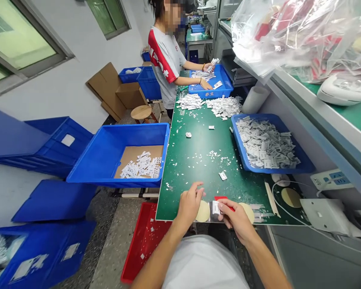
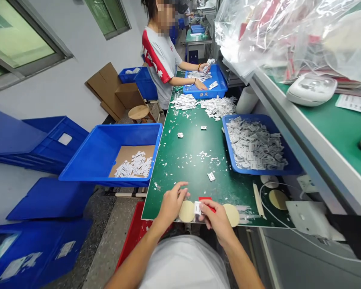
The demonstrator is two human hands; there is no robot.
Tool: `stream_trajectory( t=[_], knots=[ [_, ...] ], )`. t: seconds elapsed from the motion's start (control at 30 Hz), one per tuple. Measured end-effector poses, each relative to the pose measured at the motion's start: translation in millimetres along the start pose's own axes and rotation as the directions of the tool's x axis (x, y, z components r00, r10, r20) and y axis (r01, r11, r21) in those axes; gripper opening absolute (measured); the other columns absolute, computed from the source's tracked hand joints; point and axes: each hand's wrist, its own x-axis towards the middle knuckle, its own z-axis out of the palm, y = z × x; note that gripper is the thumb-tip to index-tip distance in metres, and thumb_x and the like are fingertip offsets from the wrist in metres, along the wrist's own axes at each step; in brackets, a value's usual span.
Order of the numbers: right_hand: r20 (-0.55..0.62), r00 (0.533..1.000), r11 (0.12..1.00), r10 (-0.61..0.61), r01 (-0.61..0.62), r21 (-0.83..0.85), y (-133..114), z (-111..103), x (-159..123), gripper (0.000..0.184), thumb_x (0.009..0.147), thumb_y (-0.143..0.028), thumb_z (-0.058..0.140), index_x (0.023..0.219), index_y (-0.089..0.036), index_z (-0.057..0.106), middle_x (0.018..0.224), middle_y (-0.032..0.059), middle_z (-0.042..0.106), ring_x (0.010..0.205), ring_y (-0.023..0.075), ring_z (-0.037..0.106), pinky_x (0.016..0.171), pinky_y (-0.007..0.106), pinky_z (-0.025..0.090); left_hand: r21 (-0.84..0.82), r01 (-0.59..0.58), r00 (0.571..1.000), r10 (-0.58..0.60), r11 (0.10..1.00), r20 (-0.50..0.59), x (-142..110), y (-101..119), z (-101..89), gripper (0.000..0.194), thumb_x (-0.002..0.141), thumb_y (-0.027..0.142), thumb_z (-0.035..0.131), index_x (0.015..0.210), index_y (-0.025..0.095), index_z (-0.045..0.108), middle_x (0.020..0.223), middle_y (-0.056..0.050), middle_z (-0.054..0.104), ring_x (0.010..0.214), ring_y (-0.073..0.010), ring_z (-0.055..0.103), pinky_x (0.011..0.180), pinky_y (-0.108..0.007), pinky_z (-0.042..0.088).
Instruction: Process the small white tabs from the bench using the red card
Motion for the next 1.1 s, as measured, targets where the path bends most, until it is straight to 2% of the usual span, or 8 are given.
stream_trajectory(
  t=[0.17, 0.33, 0.47, 0.57, 0.6, 0.7, 0.87, 1.1],
  knots=[
    [-0.015, 0.995, 0.968, -0.1, 0.101, 0.231, -70, -56, 27, 0.041, 0.077, -0.041, 0.081, 0.103, -0.011, 0.071, 0.058, 0.0, 0.061, 0.042, 0.0036, 0.039, 0.037, 0.014, 0.023, 0.361, -0.386, 0.921, 0.333, 0.849, 0.202, 67, -7, 59.6, 0.05, 0.095, 0.009, 0.044, 0.142, 0.025, 0.05, 0.142, -0.01, 0.059, 0.129, -0.0247, 0.051, 0.103, -0.042, 0.044],
    [-0.149, 0.96, 0.735, -0.237, 0.277, 0.619, -156, -102, 62, 0.038, 0.082, -0.043, 0.068, 0.109, -0.017, 0.071, 0.074, -0.0008, 0.068, 0.041, 0.005, 0.035, 0.037, 0.018, 0.035, 0.376, -0.423, 0.898, 0.326, 0.825, 0.294, 104, -6, 91.0, 0.021, 0.095, 0.015, 0.053, 0.106, 0.02, 0.07, 0.11, -0.01, 0.07, 0.11, -0.0252, 0.056, 0.095, -0.042, 0.045],
    [-0.329, 0.916, 0.773, -0.228, 0.376, 0.511, -128, -96, 60, 0.035, 0.083, -0.04, 0.07, 0.109, -0.017, 0.073, 0.071, 0.001, 0.068, 0.043, 0.0054, 0.038, 0.04, 0.017, 0.036, 0.303, -0.361, 0.93, 0.315, 0.882, 0.19, 99, -3, 79.2, 0.015, 0.096, 0.025, 0.055, 0.1, 0.018, 0.068, 0.102, -0.008, 0.07, 0.101, -0.0213, 0.059, 0.09, -0.036, 0.046],
    [-0.25, 0.946, 0.865, -0.208, 0.297, 0.404, -85, -77, 43, 0.041, 0.082, -0.042, 0.075, 0.114, -0.017, 0.072, 0.065, 0.0005, 0.063, 0.049, 0.0055, 0.043, 0.044, 0.014, 0.035, -0.113, -0.143, 0.989, 0.145, 0.983, 0.011, 76, 7, 57.2, 0.022, 0.093, 0.038, 0.062, 0.089, 0.016, 0.064, 0.088, -0.005, 0.068, 0.082, -0.0163, 0.061, 0.078, -0.029, 0.048],
    [-0.219, 0.954, 0.885, -0.206, 0.277, 0.374, -75, -70, 37, 0.042, 0.083, -0.042, 0.076, 0.117, -0.018, 0.071, 0.064, -0.0009, 0.06, 0.05, 0.0049, 0.042, 0.044, 0.013, 0.032, -0.354, -0.042, 0.999, 0.04, 0.934, -0.012, 66, 13, 47.9, 0.025, 0.089, 0.04, 0.067, 0.086, 0.016, 0.062, 0.082, -0.003, 0.066, 0.075, -0.0144, 0.06, 0.073, -0.027, 0.048],
    [-0.152, 0.956, 0.915, -0.25, 0.285, 0.285, -65, -52, 18, 0.041, 0.087, -0.041, 0.074, 0.124, -0.023, 0.067, 0.066, -0.0037, 0.055, 0.05, 0.0028, 0.039, 0.045, 0.012, 0.027, -0.852, 0.171, 0.983, -0.148, 0.496, 0.111, 35, 36, 15.3, 0.036, 0.081, 0.036, 0.079, 0.106, 0.018, 0.06, 0.076, 0.001, 0.062, 0.071, -0.0109, 0.059, 0.065, -0.021, 0.046],
    [0.173, 0.924, 0.937, -0.341, 0.321, 0.136, -81, -21, -14, 0.032, 0.097, -0.042, 0.06, 0.123, -0.026, 0.069, 0.061, -0.0014, 0.059, 0.052, 0.0059, 0.043, 0.048, 0.015, 0.031, -0.947, 0.32, 0.926, -0.2, -0.038, 0.321, -8, 75, -35.5, 0.042, 0.073, 0.028, 0.087, 0.105, 0.017, 0.063, 0.078, 0.003, 0.058, 0.066, -0.005, 0.056, 0.058, -0.013, 0.044],
    [0.572, 0.689, 0.87, -0.445, 0.485, 0.094, -113, 38, -42, 0.036, 0.101, -0.029, 0.054, 0.135, -0.037, 0.062, 0.075, -0.0008, 0.07, 0.056, 0.0078, 0.057, 0.048, 0.016, 0.037, -0.879, 0.466, 0.874, -0.102, -0.102, 0.475, -48, 93, -74.4, 0.041, 0.065, 0.032, 0.092, 0.091, 0.013, 0.066, 0.064, 0.005, 0.051, 0.053, -0.003, 0.047, 0.045, -0.01, 0.036]
  ],
)
